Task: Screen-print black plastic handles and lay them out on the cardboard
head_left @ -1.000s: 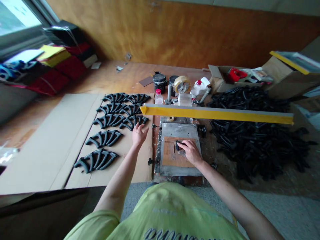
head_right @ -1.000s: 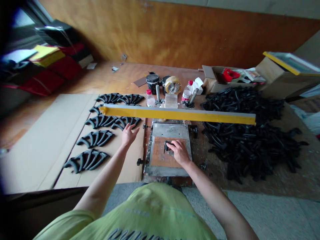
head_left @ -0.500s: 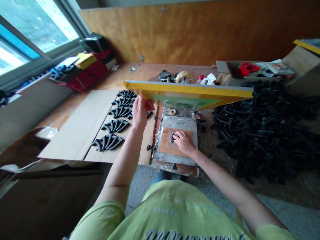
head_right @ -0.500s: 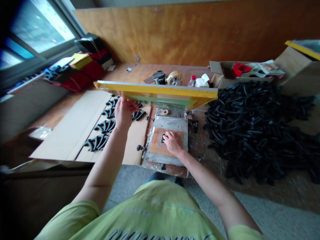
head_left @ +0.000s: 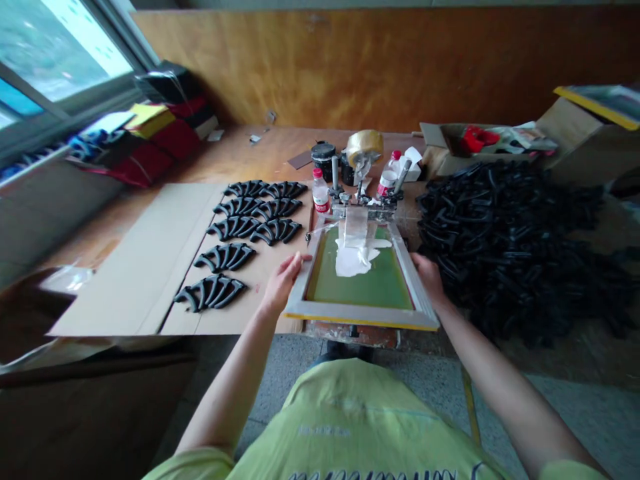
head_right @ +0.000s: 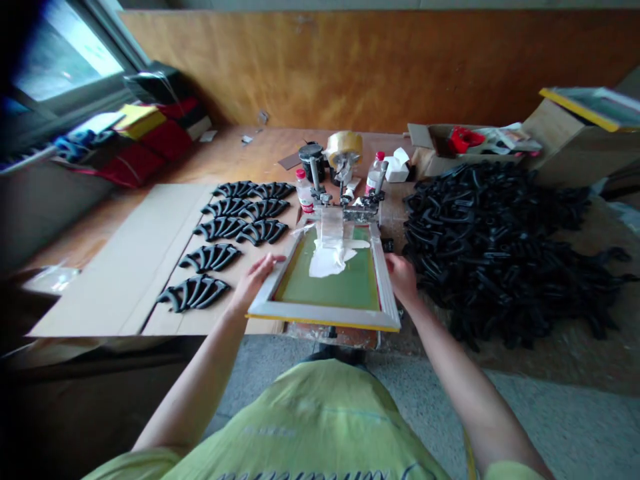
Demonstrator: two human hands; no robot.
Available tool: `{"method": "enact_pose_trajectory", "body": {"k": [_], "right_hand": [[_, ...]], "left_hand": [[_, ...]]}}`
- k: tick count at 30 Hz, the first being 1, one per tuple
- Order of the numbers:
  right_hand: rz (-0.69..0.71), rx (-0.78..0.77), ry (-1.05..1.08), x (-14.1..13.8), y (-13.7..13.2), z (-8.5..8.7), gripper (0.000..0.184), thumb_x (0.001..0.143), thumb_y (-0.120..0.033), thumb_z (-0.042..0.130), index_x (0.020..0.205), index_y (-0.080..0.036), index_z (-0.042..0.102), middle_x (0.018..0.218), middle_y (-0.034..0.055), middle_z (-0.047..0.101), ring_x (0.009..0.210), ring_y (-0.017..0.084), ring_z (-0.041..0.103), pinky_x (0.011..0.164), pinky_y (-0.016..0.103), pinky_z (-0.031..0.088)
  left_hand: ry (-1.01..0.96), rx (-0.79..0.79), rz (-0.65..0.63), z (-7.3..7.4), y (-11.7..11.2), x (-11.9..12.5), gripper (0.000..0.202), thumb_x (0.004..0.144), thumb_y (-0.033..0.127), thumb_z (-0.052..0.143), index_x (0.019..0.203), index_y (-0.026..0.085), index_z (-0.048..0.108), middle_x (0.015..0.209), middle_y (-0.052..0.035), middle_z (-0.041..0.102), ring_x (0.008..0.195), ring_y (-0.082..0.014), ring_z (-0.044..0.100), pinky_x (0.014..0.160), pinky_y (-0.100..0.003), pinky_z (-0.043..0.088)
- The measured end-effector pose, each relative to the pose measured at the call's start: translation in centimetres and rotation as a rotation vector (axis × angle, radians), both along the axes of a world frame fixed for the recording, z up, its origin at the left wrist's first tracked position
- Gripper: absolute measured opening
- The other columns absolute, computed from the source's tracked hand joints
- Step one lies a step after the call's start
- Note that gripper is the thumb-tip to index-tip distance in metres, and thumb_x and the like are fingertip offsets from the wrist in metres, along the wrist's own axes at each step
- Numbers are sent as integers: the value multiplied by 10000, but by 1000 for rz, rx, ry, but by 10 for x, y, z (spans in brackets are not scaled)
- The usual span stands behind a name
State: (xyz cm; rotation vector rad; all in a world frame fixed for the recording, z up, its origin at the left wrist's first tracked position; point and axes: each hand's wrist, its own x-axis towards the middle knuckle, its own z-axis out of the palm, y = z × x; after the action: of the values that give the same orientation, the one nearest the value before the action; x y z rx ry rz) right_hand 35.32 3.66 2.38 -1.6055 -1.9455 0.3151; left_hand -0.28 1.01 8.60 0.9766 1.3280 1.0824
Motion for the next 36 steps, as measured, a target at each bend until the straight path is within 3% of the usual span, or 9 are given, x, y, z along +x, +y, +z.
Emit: {"method": "enact_pose_trajectory", "body": {"k": [3,6,8,10,14,20,25,30,36], "right_hand": [[-41,110,7,-13,25,31,390,944,-310,485,1290,-192,621,1263,132,645,1135,274,614,967,462,507],[96,145,-145,-61,45,52,570,846,-269,667,1392,-182,526,1448,143,486,1300,301,474,1070,470,425],[167,95,-286,-91,52,56,552,807,-229,715,1335,-166,567,1373,154,538,1249,311,494,1038,465,432],[210,-3,-385,-109,54,56,391,809,-207,715,1191,-163,643,1192,135,640,1124,283,561,951,410,469],[221,-225,-464,-112,46,53,168,867,-317,672,954,-174,693,970,89,716,940,229,640,817,308,477],[25,-194,-518,-104,26,39,234,922,-326,553,981,-142,686,986,158,724,960,273,644,858,345,460],[13,-181,-524,-120,14,20,197,904,-231,507,970,-149,674,1002,158,715,985,285,610,869,375,445],[187,-190,-553,-130,-1,25,209,883,-136,478,953,-151,674,968,134,695,991,273,577,807,360,441],[536,-123,-600,-100,-23,33,281,879,-61,444,973,-168,687,966,89,691,973,222,563,774,315,422]], "left_hand": [[-3,-115,-80,-50,-15,-5,733,745,554,708,1361,183,568,748,6,641,584,-102,531,509,-195,390],[24,-129,-74,-94,-14,-4,880,732,532,713,1485,182,424,771,1,651,635,-123,570,560,-209,426],[48,-125,-76,-114,-11,-3,853,745,538,693,1475,180,437,752,4,640,642,-131,577,568,-216,431],[61,-120,-91,-124,-8,-4,809,760,544,674,1454,184,465,739,7,633,646,-135,576,564,-218,429],[74,-115,-109,-126,-7,-6,758,772,547,662,1414,174,508,773,-13,659,663,-146,579,551,-220,425],[129,-86,-112,-120,-11,-6,693,822,531,625,1405,170,527,764,-12,642,642,-140,556,542,-220,418],[151,-75,-152,-124,-11,-8,679,848,555,594,1421,200,511,807,-23,666,665,-149,583,556,-227,431],[127,-82,-135,-127,-11,-8,677,836,539,617,1408,189,524,854,-36,691,692,-159,604,590,-236,458],[103,-88,-80,-122,-12,-5,636,798,499,666,1350,193,583,858,-40,706,726,-178,621,614,-251,478]]}}
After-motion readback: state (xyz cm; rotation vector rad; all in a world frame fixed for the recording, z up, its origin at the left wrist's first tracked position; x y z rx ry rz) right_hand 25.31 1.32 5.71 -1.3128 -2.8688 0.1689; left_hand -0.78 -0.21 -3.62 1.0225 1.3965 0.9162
